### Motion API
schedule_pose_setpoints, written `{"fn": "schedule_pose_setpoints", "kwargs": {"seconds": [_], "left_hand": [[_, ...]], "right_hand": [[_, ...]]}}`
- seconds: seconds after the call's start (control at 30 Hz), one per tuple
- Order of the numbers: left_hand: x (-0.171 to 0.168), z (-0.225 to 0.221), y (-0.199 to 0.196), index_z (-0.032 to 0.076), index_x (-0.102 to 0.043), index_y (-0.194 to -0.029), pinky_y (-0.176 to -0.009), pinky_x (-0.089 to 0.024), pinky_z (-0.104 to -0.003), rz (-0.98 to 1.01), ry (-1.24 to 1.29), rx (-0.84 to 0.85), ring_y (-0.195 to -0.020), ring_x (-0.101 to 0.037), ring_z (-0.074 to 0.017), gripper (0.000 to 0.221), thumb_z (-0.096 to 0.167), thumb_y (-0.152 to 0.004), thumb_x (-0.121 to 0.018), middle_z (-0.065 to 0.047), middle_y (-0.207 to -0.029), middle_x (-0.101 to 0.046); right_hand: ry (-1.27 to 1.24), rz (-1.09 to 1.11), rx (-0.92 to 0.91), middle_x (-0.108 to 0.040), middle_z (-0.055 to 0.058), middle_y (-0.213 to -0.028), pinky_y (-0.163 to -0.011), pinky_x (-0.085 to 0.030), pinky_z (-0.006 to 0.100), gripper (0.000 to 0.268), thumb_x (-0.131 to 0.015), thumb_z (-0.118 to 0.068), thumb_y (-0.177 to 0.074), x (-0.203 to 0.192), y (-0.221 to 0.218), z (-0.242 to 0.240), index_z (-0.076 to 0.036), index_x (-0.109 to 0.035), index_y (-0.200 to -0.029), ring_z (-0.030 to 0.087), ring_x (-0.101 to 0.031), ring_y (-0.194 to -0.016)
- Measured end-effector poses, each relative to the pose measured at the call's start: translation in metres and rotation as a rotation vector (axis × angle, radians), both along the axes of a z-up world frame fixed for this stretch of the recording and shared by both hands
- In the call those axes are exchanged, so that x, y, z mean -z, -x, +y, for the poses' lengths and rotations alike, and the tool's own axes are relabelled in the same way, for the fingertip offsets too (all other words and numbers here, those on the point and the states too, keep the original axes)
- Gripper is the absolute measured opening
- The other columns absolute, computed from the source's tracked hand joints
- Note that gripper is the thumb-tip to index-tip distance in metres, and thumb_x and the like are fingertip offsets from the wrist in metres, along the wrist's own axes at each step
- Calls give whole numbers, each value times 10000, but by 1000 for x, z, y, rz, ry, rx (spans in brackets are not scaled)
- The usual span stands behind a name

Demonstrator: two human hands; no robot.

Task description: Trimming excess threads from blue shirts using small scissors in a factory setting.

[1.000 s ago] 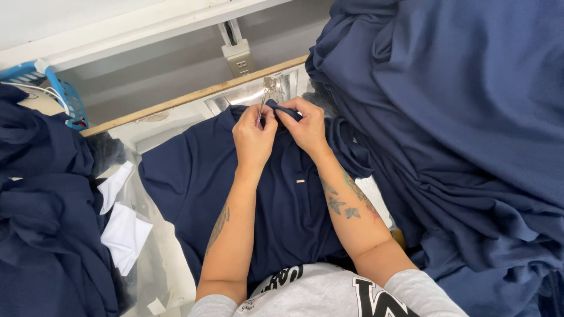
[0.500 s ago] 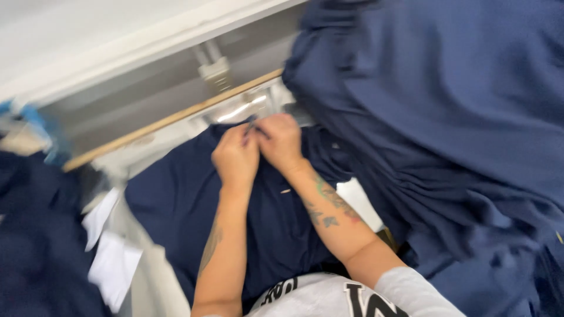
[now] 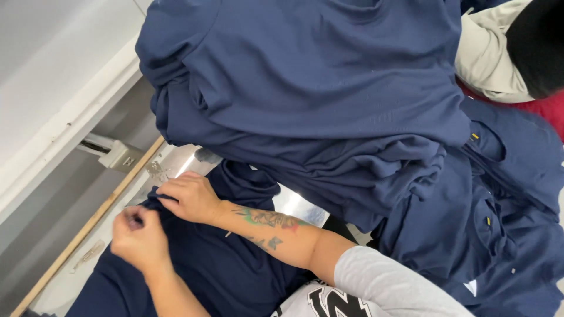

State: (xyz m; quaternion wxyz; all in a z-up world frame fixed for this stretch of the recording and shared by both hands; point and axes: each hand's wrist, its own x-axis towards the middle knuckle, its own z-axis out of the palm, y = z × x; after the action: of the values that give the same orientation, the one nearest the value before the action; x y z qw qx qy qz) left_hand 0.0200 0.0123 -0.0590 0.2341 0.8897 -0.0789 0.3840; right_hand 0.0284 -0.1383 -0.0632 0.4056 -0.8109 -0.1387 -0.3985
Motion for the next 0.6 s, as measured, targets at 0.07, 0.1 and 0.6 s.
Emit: {"fn": "schedule_pose_setpoints", "kwargs": {"seconds": [0.07, 0.1, 0.6], "left_hand": [[-2, 12, -3, 30, -495, -796, -608, -394, -417, 39, 182, -111, -570, -353, -248, 305, 5, -1024, -696, -73, -643, -408], [-12, 8, 0, 30, -495, -796, -608, -394, -417, 38, 177, -112, -570, -353, -248, 305, 5, -1024, -696, -73, -643, -408], [-53, -15, 16, 163, -740, -1205, -553, -411, -234, 776, 575, 194, -538, -411, -63, 215, 205, -1005, -674, 37, -690, -527]], "right_hand": [[-73, 70, -6, -738, 0, -916, -853, -532, 375, 97, -724, -197, -939, 2, -3, -1, -114, -704, -987, 215, -712, -823], [-77, 70, -7, -738, 0, -916, -853, -532, 375, 97, -724, -197, -939, 1, -5, -2, -114, -704, -987, 215, -712, -823], [-415, 590, -621, -779, -30, -949, -853, -496, 238, 221, -673, -314, -957, -25, -13, -38, -120, -778, -969, 68, -674, -901]]}}
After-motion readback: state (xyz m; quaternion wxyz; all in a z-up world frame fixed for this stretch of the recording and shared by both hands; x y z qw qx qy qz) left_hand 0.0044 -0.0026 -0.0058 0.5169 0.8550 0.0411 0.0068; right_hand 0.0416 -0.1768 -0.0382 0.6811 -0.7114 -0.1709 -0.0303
